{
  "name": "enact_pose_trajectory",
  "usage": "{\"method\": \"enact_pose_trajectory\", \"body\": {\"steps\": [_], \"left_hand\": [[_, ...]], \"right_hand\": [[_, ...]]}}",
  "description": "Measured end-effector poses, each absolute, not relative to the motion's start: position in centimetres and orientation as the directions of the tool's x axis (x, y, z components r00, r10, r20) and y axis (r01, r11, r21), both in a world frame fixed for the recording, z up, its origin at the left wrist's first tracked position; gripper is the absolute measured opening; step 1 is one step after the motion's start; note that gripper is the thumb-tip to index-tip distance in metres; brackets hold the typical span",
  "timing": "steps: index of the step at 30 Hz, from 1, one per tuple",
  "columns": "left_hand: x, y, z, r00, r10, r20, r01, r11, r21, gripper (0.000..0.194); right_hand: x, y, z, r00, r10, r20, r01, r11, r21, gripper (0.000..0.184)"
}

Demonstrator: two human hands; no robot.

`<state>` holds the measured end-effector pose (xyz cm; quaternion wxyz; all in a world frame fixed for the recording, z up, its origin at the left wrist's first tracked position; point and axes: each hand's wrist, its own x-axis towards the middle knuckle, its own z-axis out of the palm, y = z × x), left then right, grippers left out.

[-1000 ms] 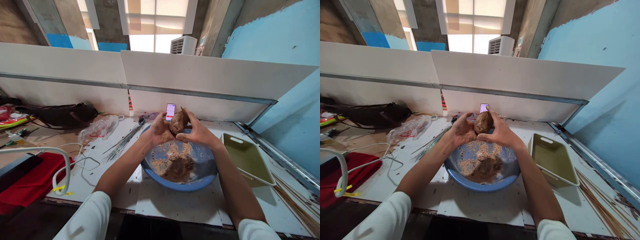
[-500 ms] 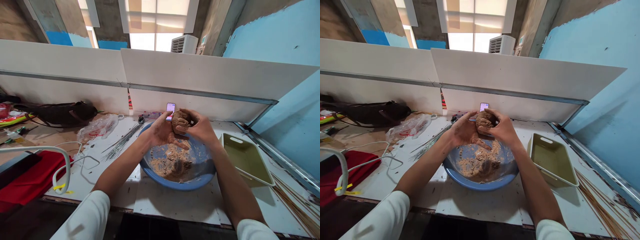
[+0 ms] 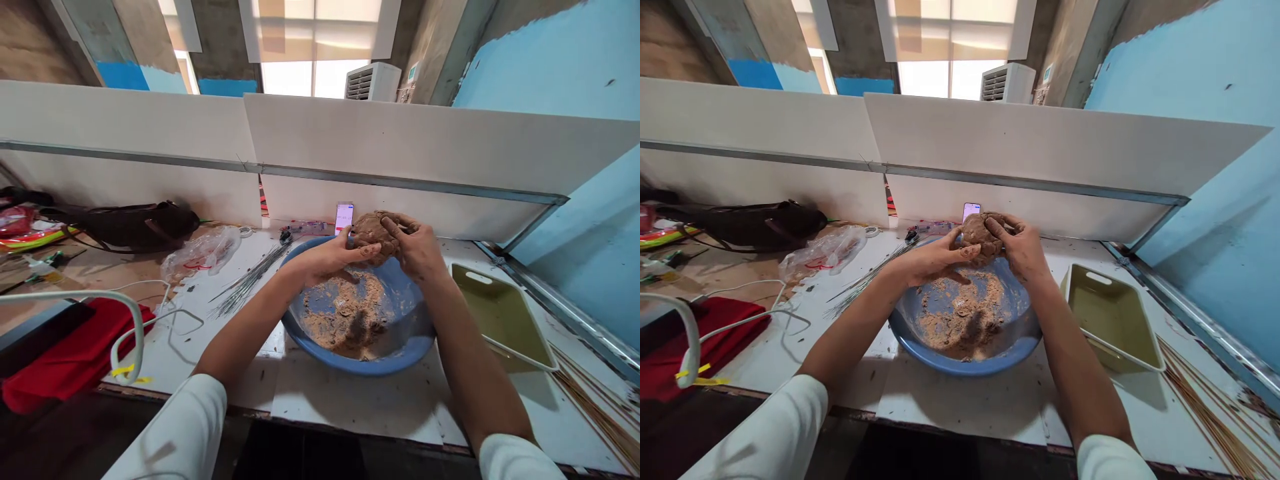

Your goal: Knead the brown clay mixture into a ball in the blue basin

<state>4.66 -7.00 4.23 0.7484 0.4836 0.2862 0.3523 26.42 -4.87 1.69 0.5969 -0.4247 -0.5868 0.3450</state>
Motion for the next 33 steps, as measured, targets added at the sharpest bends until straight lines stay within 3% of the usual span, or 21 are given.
{"method": "enact_pose_trajectory", "body": {"steps": [2,4,9,13,15,23,30,33], "left_hand": [[4.8,-7.0,4.2,0.6,0.797,-0.066,-0.301,0.302,0.904,0.071],[4.9,-6.8,4.5,0.611,0.789,-0.069,-0.338,0.339,0.878,0.061],[4.8,-6.1,4.9,0.568,0.82,-0.064,-0.371,0.325,0.87,0.039],[4.6,-5.7,4.6,0.558,0.824,-0.097,-0.328,0.326,0.887,0.052],[4.6,-5.7,4.4,0.544,0.834,-0.096,-0.308,0.304,0.901,0.06],[5.0,-5.5,3.9,0.492,0.861,-0.131,-0.285,0.302,0.91,0.056],[4.8,-4.9,3.5,0.455,0.89,-0.026,-0.258,0.16,0.953,0.037],[4.8,-4.9,3.6,0.464,0.883,-0.071,-0.225,0.194,0.955,0.031]], "right_hand": [[26.5,-5.2,1.7,0.004,0.946,0.323,0.076,0.322,-0.944,0.082],[26.6,-5.7,1.9,-0.085,0.953,0.29,0.099,0.297,-0.95,0.09],[27.7,-6.2,2.1,-0.234,0.88,0.413,0.248,0.465,-0.85,0.095],[28.1,-5.9,1.9,-0.32,0.832,0.453,0.364,0.549,-0.752,0.132],[27.7,-6.0,2.0,-0.384,0.794,0.472,0.387,0.602,-0.698,0.139],[26.1,-6.5,2.1,-0.313,0.784,0.536,0.53,0.612,-0.587,0.103],[25.5,-7.0,1.8,-0.189,0.785,0.59,0.518,0.59,-0.619,0.068],[25.5,-6.9,1.6,-0.171,0.794,0.583,0.512,0.578,-0.636,0.061]]}}
